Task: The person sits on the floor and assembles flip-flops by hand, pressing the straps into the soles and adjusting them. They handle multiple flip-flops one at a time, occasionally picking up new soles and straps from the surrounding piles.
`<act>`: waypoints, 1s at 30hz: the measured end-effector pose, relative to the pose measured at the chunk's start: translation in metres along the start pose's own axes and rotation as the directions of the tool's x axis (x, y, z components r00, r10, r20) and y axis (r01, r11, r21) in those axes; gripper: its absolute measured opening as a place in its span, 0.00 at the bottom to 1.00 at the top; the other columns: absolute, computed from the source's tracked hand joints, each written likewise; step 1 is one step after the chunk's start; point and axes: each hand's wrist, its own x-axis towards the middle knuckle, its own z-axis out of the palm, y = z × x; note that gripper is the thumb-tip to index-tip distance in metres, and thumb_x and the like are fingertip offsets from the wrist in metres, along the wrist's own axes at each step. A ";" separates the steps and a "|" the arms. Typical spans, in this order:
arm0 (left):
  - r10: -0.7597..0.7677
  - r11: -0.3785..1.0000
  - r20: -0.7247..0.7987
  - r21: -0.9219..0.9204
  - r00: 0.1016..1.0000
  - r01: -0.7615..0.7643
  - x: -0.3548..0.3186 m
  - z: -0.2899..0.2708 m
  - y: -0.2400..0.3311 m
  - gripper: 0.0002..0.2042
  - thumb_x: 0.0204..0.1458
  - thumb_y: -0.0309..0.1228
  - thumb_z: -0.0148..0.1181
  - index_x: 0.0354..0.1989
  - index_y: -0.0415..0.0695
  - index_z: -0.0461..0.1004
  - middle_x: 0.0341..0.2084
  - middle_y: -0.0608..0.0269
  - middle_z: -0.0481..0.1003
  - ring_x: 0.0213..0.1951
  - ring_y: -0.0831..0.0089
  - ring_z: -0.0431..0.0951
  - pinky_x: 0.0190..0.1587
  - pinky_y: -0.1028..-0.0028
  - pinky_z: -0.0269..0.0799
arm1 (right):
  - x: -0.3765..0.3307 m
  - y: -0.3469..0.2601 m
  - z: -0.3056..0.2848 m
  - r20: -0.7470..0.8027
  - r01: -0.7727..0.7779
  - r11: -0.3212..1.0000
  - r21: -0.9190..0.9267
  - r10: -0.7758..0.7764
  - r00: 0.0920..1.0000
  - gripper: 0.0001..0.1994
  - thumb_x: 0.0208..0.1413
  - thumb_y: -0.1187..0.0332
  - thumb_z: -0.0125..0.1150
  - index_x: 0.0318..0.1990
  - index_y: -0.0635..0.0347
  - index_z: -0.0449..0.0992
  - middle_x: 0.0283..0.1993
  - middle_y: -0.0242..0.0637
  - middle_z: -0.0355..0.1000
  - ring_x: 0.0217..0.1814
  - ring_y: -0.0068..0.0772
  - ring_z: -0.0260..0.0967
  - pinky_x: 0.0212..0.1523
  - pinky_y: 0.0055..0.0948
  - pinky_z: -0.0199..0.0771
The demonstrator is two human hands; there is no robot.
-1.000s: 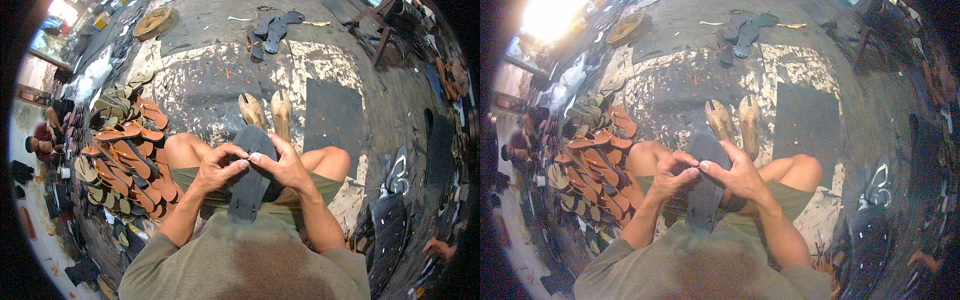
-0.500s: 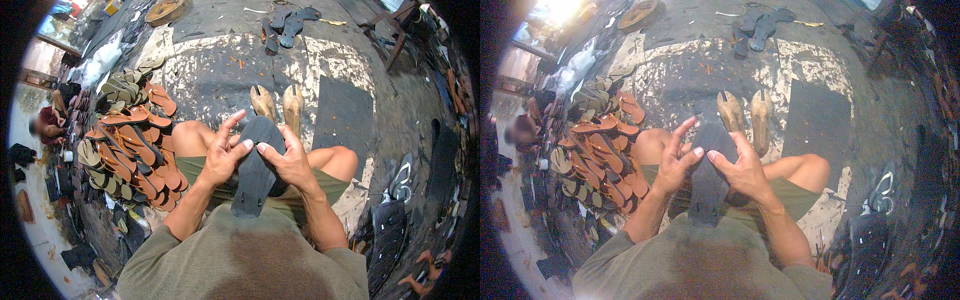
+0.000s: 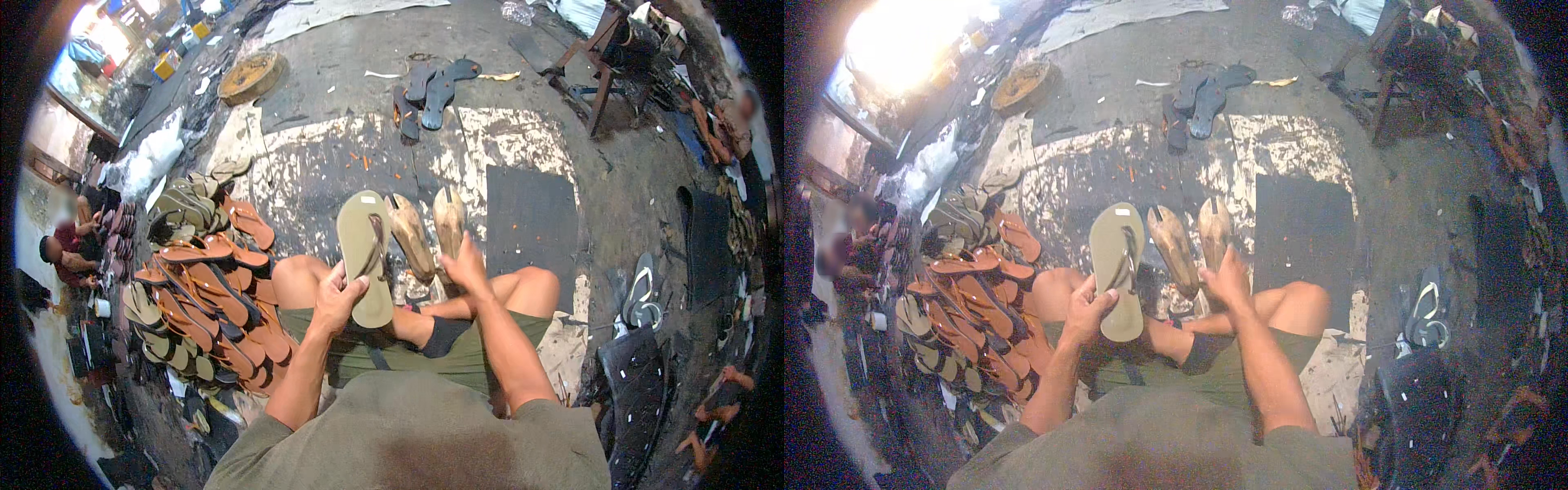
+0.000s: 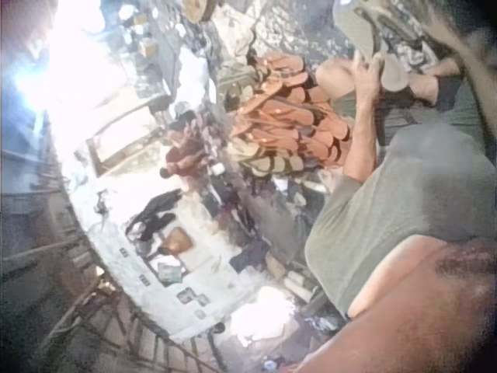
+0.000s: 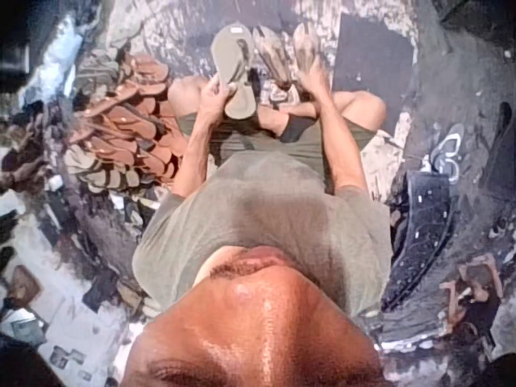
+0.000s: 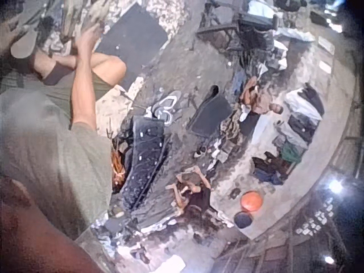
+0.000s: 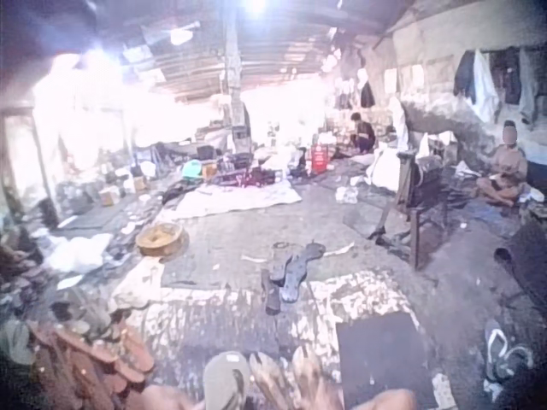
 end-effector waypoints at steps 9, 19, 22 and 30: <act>0.365 0.915 -0.239 0.271 0.900 -0.299 0.040 -0.032 0.001 0.18 0.67 0.34 0.52 0.59 0.34 0.69 0.41 0.61 0.78 0.40 0.79 0.75 0.44 0.75 0.73 | -0.094 -0.110 -0.096 0.171 0.022 0.568 0.823 -0.285 0.943 0.31 0.59 0.58 0.67 0.64 0.69 0.69 0.57 0.45 0.76 0.57 0.36 0.73 0.61 0.36 0.72; 0.686 0.525 0.060 0.649 0.725 -0.551 0.011 -0.006 0.021 0.27 0.66 0.33 0.47 0.70 0.30 0.57 0.53 0.47 0.78 0.48 0.63 0.81 0.52 0.65 0.74 | -0.150 -0.156 -0.093 0.114 0.114 0.727 0.677 -0.256 0.960 0.34 0.56 0.62 0.71 0.66 0.71 0.67 0.55 0.54 0.76 0.55 0.44 0.77 0.57 0.37 0.75; 0.446 0.893 -0.059 -0.027 0.893 -0.448 0.025 -0.039 0.025 0.38 0.62 0.40 0.55 0.76 0.35 0.49 0.61 0.51 0.71 0.62 0.64 0.71 0.59 0.66 0.69 | -0.150 -0.164 -0.087 -0.087 0.390 0.727 0.566 -0.417 0.905 0.33 0.55 0.66 0.71 0.67 0.70 0.68 0.52 0.55 0.75 0.55 0.51 0.75 0.56 0.41 0.75; 0.466 0.818 0.045 -0.404 0.884 -0.411 0.058 -0.020 0.155 0.34 0.62 0.26 0.51 0.78 0.45 0.48 0.67 0.55 0.64 0.65 0.66 0.69 0.69 0.65 0.66 | -0.149 -0.172 -0.108 -0.203 0.618 0.643 0.452 -0.601 0.773 0.35 0.48 0.70 0.74 0.66 0.67 0.70 0.58 0.52 0.74 0.56 0.50 0.73 0.60 0.44 0.71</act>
